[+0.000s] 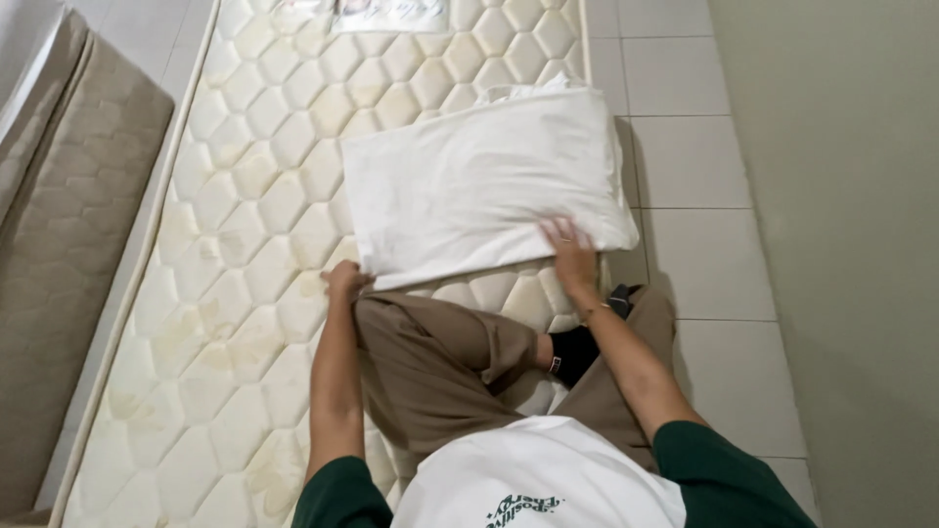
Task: Folding white garments or linens while sitting on the floor next to a mattress.
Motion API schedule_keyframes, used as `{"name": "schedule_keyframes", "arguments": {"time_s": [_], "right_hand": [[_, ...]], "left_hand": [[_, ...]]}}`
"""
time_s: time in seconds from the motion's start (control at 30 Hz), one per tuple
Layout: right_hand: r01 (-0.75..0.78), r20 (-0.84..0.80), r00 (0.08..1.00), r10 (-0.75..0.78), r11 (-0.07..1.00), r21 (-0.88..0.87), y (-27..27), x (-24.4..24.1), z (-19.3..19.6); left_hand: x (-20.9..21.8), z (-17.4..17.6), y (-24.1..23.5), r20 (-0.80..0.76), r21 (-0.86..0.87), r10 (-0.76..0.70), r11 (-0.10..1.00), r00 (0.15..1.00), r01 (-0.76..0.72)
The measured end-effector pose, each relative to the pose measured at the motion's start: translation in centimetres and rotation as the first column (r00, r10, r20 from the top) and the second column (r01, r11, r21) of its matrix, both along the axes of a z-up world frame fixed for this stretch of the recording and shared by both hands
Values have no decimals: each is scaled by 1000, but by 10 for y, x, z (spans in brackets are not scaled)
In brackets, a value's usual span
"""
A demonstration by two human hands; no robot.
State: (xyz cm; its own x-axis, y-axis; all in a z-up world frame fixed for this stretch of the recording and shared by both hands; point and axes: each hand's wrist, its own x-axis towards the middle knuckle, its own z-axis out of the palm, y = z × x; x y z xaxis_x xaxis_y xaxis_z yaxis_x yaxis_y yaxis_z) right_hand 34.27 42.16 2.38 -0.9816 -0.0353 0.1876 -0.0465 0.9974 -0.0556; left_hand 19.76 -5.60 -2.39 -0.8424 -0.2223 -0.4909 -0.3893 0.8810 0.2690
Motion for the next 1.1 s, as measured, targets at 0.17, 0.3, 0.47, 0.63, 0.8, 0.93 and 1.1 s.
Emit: {"name": "schedule_keyframes", "arguments": {"time_s": [0.17, 0.3, 0.47, 0.63, 0.8, 0.93, 1.1], "right_hand": [[271, 52, 962, -267, 955, -119, 61, 16, -22], [377, 120, 926, -359, 899, -224, 78, 5, -66], [403, 151, 915, -374, 873, -274, 65, 6, -53], [340, 25, 939, -342, 916, -212, 90, -2, -100], [313, 60, 950, -307, 936, -159, 88, 1, -68], [365, 227, 922, -313, 897, -249, 91, 3, -58], [259, -53, 962, -267, 957, -133, 98, -9, -88]], "left_hand": [[11, -10, -14, -335, 243, 10, 967, 942, 76], [30, 25, 1, -723, 566, 166, 700, 671, 436], [31, 44, 2, -711, 565, 266, 767, 651, 303], [30, 53, 6, -641, 627, 336, 748, 690, 218], [29, 51, 6, -698, 541, 83, 711, 711, 449], [27, 36, -2, -578, 392, -94, 839, 811, 377], [-1, -20, -36, -550, 426, 123, 892, 826, 151]]}}
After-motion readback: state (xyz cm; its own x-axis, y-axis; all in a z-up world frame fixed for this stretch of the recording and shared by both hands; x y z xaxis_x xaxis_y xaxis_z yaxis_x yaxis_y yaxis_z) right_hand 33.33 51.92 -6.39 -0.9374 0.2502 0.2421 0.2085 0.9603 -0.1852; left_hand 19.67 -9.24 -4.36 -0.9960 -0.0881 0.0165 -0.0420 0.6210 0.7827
